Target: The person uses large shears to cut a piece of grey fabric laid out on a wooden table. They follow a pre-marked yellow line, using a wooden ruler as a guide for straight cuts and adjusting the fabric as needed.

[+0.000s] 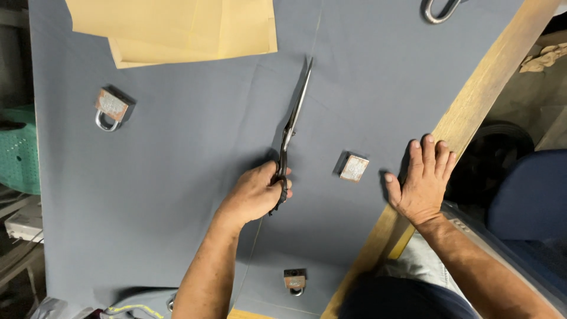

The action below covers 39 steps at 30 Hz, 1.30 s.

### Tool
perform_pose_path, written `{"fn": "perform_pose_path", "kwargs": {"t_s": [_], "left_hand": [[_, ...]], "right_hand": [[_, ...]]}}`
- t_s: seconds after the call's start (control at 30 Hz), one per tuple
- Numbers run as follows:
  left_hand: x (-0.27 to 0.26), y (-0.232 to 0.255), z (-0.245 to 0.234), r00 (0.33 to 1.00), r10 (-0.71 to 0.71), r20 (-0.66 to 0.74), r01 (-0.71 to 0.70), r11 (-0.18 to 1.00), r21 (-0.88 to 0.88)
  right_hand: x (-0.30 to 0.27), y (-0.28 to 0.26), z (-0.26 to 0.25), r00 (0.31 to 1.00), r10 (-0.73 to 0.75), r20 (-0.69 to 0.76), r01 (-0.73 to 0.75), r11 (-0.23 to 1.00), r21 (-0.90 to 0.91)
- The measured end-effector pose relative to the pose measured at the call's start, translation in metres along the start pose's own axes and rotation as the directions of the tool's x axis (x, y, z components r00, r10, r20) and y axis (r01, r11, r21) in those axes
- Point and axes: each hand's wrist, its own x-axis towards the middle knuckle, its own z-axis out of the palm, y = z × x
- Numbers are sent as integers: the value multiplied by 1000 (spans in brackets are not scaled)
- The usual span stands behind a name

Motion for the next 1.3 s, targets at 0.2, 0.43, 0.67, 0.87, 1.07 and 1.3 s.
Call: {"fn": "perform_pose_path", "kwargs": {"t_s": [0.2, 0.43, 0.67, 0.87, 1.07, 1.3], "left_hand": [[-9, 9, -1, 1000, -11, -17, 11, 1000, 12], [6, 11, -5, 999, 26, -39, -26, 1000, 15], [2, 24, -7, 998, 32, -47, -30, 998, 61], [2, 27, -7, 997, 58, -58, -59, 998, -13], [13, 36, -15, 995, 81, -59, -79, 997, 24], [5, 40, -17, 992, 104, -74, -109, 992, -64]], "right_hand": [[0, -3, -2, 1000, -7, -7, 7, 1000, -14], [1, -4, -3, 999, -26, -32, 25, 999, -41], [2, -5, -3, 999, -30, -36, 29, 999, -32], [3, -5, -4, 999, -33, -37, 31, 999, -44], [1, -4, -3, 999, -21, -28, 20, 999, -39], [1, -9, -5, 1000, -6, -11, 6, 999, -33]]}}
